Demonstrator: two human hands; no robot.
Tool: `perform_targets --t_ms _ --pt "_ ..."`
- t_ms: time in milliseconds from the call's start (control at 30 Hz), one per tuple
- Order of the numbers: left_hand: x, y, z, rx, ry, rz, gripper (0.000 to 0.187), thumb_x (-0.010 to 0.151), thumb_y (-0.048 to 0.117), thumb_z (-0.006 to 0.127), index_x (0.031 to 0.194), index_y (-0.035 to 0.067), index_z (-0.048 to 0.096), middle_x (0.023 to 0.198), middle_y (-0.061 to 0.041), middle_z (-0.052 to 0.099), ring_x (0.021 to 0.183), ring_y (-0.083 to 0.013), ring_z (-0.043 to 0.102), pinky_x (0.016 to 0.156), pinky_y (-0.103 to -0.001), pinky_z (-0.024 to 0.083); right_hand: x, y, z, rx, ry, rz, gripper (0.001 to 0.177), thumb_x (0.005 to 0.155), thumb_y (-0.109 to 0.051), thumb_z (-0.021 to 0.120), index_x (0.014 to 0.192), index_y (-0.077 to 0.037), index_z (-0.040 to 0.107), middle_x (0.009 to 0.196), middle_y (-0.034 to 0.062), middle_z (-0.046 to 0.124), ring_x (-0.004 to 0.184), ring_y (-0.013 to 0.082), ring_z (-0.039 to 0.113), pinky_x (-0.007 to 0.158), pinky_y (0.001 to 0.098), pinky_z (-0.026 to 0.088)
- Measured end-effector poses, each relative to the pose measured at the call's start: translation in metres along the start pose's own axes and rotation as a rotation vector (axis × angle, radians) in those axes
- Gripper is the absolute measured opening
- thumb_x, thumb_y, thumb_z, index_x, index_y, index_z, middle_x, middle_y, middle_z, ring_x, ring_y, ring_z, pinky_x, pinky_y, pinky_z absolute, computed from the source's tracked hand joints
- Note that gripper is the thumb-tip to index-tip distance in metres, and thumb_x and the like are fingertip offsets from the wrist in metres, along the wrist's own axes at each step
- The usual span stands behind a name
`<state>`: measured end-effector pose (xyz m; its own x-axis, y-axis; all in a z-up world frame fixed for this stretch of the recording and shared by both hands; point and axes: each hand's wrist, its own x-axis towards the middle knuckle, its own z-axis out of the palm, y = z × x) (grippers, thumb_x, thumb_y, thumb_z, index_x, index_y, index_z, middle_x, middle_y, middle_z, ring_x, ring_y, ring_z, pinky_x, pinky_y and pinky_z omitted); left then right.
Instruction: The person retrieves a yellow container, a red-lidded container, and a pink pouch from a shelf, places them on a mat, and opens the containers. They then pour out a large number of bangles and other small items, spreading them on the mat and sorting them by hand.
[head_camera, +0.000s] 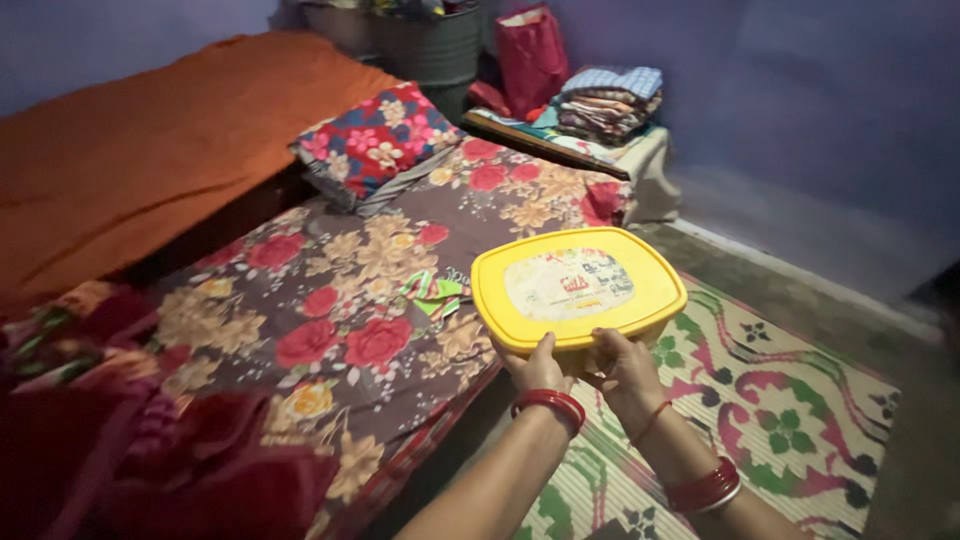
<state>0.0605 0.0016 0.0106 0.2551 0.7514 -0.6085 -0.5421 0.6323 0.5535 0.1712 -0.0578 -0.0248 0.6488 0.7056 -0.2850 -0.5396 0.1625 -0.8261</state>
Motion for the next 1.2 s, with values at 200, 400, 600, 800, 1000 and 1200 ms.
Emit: perform_targets --t_ms 200,400,600,800,1000,1200 --pt "0.049 -0.019 0.038 -0.060 -0.100 -0.023 0.098 0.087 -0.001 0.066 0.161 0.038 0.015 0.147 -0.009 0.054 0.123 -0.0276 0.063 0.091 -0.047 0.057 0.047 -0.008 -0.010 0.035 0.149 -0.115 0.007 0.089 -0.013 0.072 0.093 -0.012 0.066 0.074 -0.0047 0.061 0.065 0.0100 0.056 0.071 0.0399 0.046" --pt "0.106 -0.026 0.093 0.008 -0.234 0.158 0.097 0.082 -0.007 0.070 0.159 0.028 0.024 0.145 -0.012 0.056 0.120 -0.0282 0.064 0.091 -0.045 0.060 0.100 -0.022 -0.021 0.094 0.323 -0.082 0.008 0.090 -0.017 0.070 0.087 -0.013 0.064 0.070 -0.0035 0.056 0.065 0.0107 0.054 0.073 0.0500 0.055" --pt "0.133 -0.038 0.134 -0.010 -0.333 -0.075 0.099 0.081 -0.008 0.065 0.160 0.032 0.019 0.139 -0.015 0.059 0.115 -0.0317 0.065 0.089 -0.049 0.060 0.135 -0.034 -0.035 0.192 0.410 -0.162 0.008 0.087 -0.017 0.070 0.084 -0.014 0.063 0.069 -0.0009 0.056 0.068 0.0160 0.058 0.079 0.0552 0.058" --pt "0.148 -0.064 0.160 0.140 -0.325 -0.262 0.096 0.087 -0.002 0.066 0.161 0.038 0.020 0.143 -0.008 0.057 0.119 -0.0263 0.064 0.091 -0.045 0.056 0.152 -0.050 -0.064 0.194 0.566 -0.198 0.009 0.089 -0.016 0.071 0.087 -0.014 0.063 0.074 -0.0035 0.055 0.073 0.0131 0.057 0.082 0.0564 0.056" --pt "0.159 -0.096 0.205 0.329 -0.289 -0.283 0.096 0.088 -0.003 0.066 0.161 0.038 0.019 0.144 -0.011 0.058 0.121 -0.0309 0.064 0.090 -0.049 0.054 0.176 -0.075 -0.098 0.243 0.599 -0.197 0.009 0.089 -0.016 0.072 0.092 -0.011 0.064 0.074 -0.0007 0.053 0.071 0.0141 0.054 0.078 0.0539 0.057" --pt "0.182 -0.154 0.260 0.232 -0.356 -0.177 0.098 0.083 -0.010 0.065 0.158 0.038 0.023 0.147 -0.008 0.054 0.126 -0.0269 0.062 0.093 -0.044 0.058 0.228 -0.104 -0.157 0.322 0.561 -0.242 0.007 0.087 -0.013 0.069 0.093 -0.013 0.066 0.075 0.0002 0.059 0.067 0.0158 0.057 0.074 0.0475 0.054"
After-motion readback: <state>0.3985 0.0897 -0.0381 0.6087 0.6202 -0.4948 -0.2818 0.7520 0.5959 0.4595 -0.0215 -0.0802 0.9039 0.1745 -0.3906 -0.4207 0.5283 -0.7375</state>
